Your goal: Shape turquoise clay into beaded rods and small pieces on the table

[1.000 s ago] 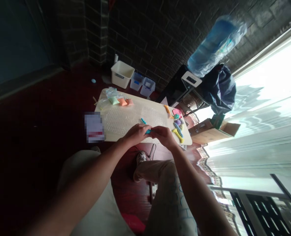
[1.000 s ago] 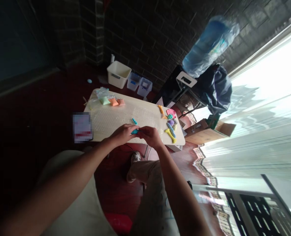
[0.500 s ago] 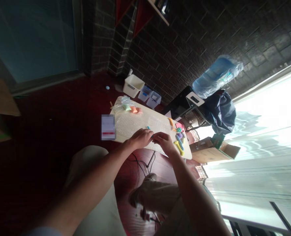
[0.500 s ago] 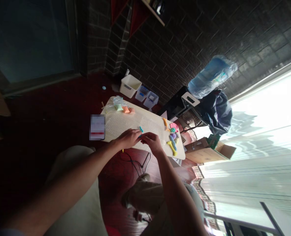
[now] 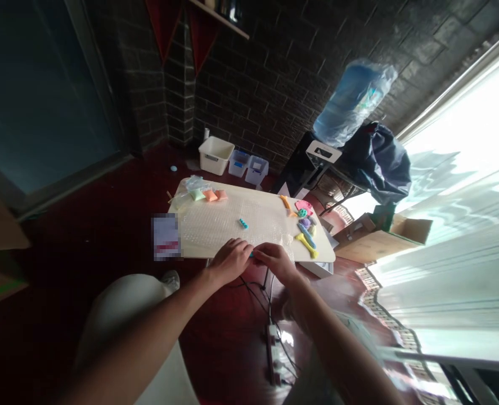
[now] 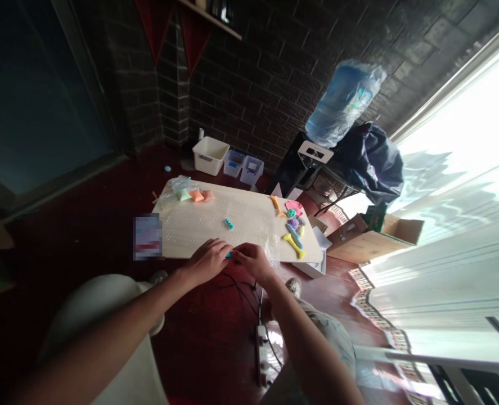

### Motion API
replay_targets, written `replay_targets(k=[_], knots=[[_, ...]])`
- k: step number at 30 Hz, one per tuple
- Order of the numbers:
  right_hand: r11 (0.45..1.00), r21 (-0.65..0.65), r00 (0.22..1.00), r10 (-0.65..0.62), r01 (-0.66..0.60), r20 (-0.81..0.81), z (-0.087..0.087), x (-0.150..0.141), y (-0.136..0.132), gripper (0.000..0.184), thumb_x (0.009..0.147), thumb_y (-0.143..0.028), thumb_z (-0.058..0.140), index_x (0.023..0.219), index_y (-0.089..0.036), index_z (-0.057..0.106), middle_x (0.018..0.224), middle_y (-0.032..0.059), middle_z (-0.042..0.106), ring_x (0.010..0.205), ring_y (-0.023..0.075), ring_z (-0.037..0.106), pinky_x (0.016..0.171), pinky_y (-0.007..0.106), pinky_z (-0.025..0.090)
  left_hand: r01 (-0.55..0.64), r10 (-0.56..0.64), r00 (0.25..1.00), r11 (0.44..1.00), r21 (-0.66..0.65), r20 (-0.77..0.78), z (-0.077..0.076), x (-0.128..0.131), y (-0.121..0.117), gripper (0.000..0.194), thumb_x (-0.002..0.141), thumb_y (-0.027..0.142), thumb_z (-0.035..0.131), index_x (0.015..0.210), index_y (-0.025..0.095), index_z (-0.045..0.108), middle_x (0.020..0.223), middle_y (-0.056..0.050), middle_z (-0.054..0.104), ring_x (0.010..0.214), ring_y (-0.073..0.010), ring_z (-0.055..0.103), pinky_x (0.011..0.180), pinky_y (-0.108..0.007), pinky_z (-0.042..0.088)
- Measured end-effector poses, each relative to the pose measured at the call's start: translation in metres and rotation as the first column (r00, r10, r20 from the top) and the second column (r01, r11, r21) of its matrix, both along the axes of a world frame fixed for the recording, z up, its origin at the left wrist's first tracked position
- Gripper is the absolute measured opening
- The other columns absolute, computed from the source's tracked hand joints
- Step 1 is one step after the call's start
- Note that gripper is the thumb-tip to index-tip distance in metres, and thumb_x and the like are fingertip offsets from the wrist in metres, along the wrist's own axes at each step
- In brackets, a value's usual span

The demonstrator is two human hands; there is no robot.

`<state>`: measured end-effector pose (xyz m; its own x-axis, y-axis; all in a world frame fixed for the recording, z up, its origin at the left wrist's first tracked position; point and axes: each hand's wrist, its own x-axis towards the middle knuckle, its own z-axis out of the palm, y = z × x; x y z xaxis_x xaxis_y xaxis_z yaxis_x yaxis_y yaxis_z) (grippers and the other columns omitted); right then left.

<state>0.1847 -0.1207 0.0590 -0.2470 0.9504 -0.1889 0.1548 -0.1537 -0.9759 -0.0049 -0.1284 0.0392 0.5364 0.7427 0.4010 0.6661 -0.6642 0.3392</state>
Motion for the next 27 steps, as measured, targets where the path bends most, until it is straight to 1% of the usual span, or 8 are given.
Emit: replay_targets(k=[4,7,11,13,16,19,22,27], knots=[[0.999,-0.011,0.997,0.051,-0.052,-0.055,-0.026,0.02,0.002,0.044,0.069,-0.054,0.09,0.076,-0.014,0.074,0.067,0.0007,0.069,0.061,0.0127,0.059,0.059,0.027,0.049,-0.002,-0.001,0.997,0.999,-0.037,-0.075,-0.015,0.015,-0.004,0.011,0.098,0.022,0.06,0.104,0.017,0.068,0.1,-0.011,0.073,0.099,-0.0287,0.067,0.093,-0.043,0.052],[0.996,-0.042,0.988,0.079,-0.085,-0.13,-0.045,0.031,0.002,0.041,0.074,-0.053,0.087,0.08,-0.015,0.073,0.071,0.0008,0.069,0.063,0.0136,0.061,0.06,0.027,0.051,0.001,-0.011,0.99,0.997,-0.073,-0.143,-0.024,0.021,-0.005,0.015,0.102,0.023,0.054,0.106,0.018,0.067,0.101,-0.01,0.072,0.099,-0.0276,0.066,0.093,-0.042,0.052],[0.991,-0.06,0.966,0.103,-0.12,-0.236,-0.063,0.037,-0.003,0.038,0.078,-0.05,0.086,0.089,-0.016,0.072,0.075,0.002,0.072,0.067,0.0159,0.067,0.064,0.03,0.055,0.005,-0.02,0.979,0.997,-0.076,-0.202,-0.022,0.023,-0.008,0.016,0.103,0.021,0.053,0.109,0.017,0.067,0.101,-0.01,0.071,0.099,-0.0283,0.065,0.091,-0.043,0.051],[0.991,-0.013,0.96,0.123,-0.131,-0.251,-0.065,0.037,-0.006,0.034,0.079,-0.045,0.085,0.092,-0.016,0.071,0.074,0.002,0.072,0.066,0.0159,0.067,0.063,0.029,0.055,0.005,-0.02,0.973,0.998,-0.067,-0.23,-0.015,0.024,-0.011,0.014,0.102,0.02,0.054,0.108,0.017,0.067,0.1,-0.01,0.071,0.099,-0.0288,0.064,0.089,-0.044,0.051],[0.989,0.069,0.963,0.144,-0.132,-0.229,-0.061,0.037,-0.004,0.026,0.082,-0.037,0.082,0.091,-0.016,0.071,0.073,0.0025,0.072,0.065,0.0151,0.066,0.06,0.027,0.052,-0.006,-0.007,0.964,0.999,-0.047,-0.265,-0.003,0.027,-0.013,0.016,0.103,0.019,0.051,0.106,0.017,0.066,0.099,-0.011,0.072,0.096,-0.0285,0.064,0.086,-0.044,0.051],[0.992,0.068,0.965,0.122,-0.109,-0.232,-0.053,0.038,0.007,0.02,0.083,-0.033,0.078,0.089,-0.015,0.071,0.074,0.003,0.072,0.064,0.0143,0.065,0.061,0.027,0.051,-0.01,0.002,0.97,1.0,-0.029,-0.244,0.003,0.028,-0.004,0.017,0.105,0.021,0.049,0.108,0.017,0.066,0.102,-0.011,0.073,0.095,-0.0282,0.064,0.085,-0.045,0.05],[0.995,0.085,0.973,0.066,-0.049,-0.221,-0.052,0.035,0.024,0.016,0.08,-0.029,0.078,0.085,-0.015,0.071,0.076,0.0027,0.071,0.067,0.0141,0.063,0.063,0.027,0.05,-0.004,-0.004,0.984,0.999,-0.042,-0.18,-0.002,0.027,0.014,0.015,0.104,0.019,0.052,0.111,0.018,0.066,0.102,-0.01,0.073,0.096,-0.0276,0.064,0.086,-0.044,0.049],[0.999,0.037,0.979,0.034,-0.027,-0.202,-0.065,0.02,0.051,0.012,0.08,-0.026,0.076,0.085,-0.016,0.07,0.075,0.0012,0.069,0.067,0.0141,0.061,0.063,0.028,0.049,-0.009,0.005,0.997,0.999,-0.052,-0.078,-0.023,0.015,0.044,0.012,0.103,0.019,0.055,0.108,0.019,0.067,0.098,-0.009,0.073,0.092,-0.0264,0.065,0.084,-0.043,0.049]])
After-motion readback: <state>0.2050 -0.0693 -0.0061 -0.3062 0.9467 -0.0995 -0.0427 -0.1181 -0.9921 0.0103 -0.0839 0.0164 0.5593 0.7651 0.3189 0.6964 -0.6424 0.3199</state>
